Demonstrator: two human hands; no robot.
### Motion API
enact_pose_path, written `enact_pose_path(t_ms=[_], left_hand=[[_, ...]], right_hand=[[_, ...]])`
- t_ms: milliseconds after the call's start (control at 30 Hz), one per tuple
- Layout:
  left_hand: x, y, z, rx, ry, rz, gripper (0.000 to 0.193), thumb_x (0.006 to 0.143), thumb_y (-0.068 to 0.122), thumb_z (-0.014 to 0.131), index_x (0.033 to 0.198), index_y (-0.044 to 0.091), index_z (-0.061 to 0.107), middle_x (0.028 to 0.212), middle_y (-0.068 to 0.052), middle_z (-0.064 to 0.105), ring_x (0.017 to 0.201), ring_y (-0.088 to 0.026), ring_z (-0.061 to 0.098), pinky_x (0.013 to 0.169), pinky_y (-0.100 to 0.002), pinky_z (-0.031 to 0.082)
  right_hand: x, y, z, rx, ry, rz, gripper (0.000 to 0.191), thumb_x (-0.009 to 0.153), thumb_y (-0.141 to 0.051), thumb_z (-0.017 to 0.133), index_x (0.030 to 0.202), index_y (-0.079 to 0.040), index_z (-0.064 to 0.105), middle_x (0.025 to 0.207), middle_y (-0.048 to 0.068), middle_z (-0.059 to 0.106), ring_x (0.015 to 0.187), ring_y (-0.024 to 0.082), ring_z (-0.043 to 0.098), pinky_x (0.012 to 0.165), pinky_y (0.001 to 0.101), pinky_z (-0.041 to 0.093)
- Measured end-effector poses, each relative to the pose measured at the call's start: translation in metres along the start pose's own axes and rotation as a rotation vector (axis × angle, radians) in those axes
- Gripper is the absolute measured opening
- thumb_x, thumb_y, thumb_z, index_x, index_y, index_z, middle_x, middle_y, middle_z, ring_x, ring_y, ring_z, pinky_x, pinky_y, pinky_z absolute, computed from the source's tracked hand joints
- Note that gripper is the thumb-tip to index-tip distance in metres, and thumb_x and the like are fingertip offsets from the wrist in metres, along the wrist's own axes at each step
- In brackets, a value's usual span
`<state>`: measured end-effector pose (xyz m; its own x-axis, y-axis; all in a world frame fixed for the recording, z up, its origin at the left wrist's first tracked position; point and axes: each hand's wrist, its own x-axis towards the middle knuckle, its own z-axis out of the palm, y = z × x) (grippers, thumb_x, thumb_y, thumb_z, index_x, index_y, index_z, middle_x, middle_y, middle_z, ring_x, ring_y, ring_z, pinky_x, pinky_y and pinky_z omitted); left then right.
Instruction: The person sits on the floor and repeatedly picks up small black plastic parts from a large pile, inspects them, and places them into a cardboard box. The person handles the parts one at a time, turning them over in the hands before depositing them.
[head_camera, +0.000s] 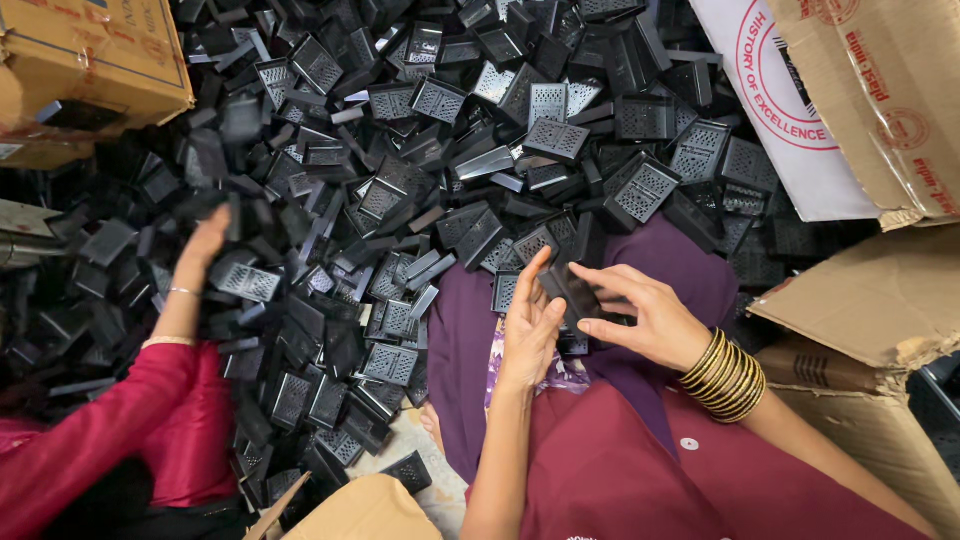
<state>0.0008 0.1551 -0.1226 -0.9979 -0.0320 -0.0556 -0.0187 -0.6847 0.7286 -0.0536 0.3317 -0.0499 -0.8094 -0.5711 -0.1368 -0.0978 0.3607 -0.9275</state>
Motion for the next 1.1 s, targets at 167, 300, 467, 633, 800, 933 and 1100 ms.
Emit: enact_pose_path(t_ms=[167,300,467,633,800,933,1100], left_hand=[[-0.002,-0.001,-0.002,0.029,-0.012,0.008,0.081,0.095,0.015,0.074,0.163,0.007,0.03,0.157,-0.011,0.043,0.142,-0.021,0.046,0.115,-0.034,0.038],[-0.005,-0.005,-0.002,-0.132,-0.086,0.056,0.083,0.099,0.019,0.072,0.166,0.007,0.024,0.159,-0.018,0.045,0.144,-0.026,0.047,0.118,-0.038,0.041],[-0.001,-0.013,0.001,-0.152,0.114,0.103,0.073,0.105,0.021,0.062,0.164,0.007,0.021,0.152,-0.028,0.049,0.138,-0.035,0.054,0.115,-0.044,0.046],[-0.005,-0.009,-0.004,-0.01,0.064,0.177,0.071,0.104,0.028,0.061,0.162,0.011,0.023,0.152,-0.022,0.05,0.138,-0.03,0.055,0.114,-0.042,0.046],[-0.004,-0.009,-0.017,0.58,0.28,0.384,0.059,0.111,0.055,0.034,0.106,0.001,0.057,0.098,-0.01,0.063,0.091,-0.02,0.061,0.084,-0.031,0.049],[0.0,-0.02,-0.025,0.736,0.553,0.476,0.074,0.112,0.053,0.022,0.062,0.002,0.042,0.065,-0.004,0.042,0.065,-0.016,0.043,0.068,-0.034,0.036],[0.007,-0.024,-0.035,0.487,0.595,0.486,0.074,0.111,0.053,0.017,0.057,0.006,0.034,0.057,-0.001,0.035,0.057,-0.014,0.033,0.059,-0.034,0.027]], right_hand=[[0.0,0.002,0.001,-0.066,-0.012,-0.001,0.07,0.082,-0.025,0.079,0.146,-0.015,0.053,0.125,0.009,0.061,0.113,0.023,0.07,0.099,0.0367,0.057],[-0.003,0.006,0.013,-0.233,0.051,-0.139,0.069,0.08,-0.023,0.079,0.144,-0.015,0.054,0.132,0.013,0.057,0.12,0.03,0.063,0.1,0.0394,0.054],[-0.006,0.017,0.029,-0.288,0.087,-0.304,0.072,0.078,-0.02,0.08,0.143,-0.01,0.049,0.139,0.018,0.053,0.128,0.036,0.056,0.104,0.0416,0.047],[-0.002,0.024,0.032,0.394,0.142,0.127,0.063,0.088,-0.017,0.072,0.144,-0.015,0.043,0.12,0.014,0.071,0.11,0.028,0.07,0.091,0.033,0.058],[-0.009,0.02,0.026,-0.249,0.221,-0.251,0.037,0.086,-0.015,0.076,0.121,-0.005,0.068,0.11,0.012,0.074,0.102,0.028,0.073,0.088,0.0361,0.057],[-0.011,0.015,0.036,-0.378,0.172,-0.374,0.039,0.084,-0.018,0.078,0.12,-0.006,0.07,0.104,0.012,0.074,0.095,0.03,0.071,0.085,0.039,0.055],[-0.016,0.015,0.047,-0.293,0.081,-0.338,0.039,0.084,-0.017,0.076,0.121,-0.005,0.069,0.105,0.012,0.074,0.096,0.03,0.073,0.083,0.0381,0.057]])
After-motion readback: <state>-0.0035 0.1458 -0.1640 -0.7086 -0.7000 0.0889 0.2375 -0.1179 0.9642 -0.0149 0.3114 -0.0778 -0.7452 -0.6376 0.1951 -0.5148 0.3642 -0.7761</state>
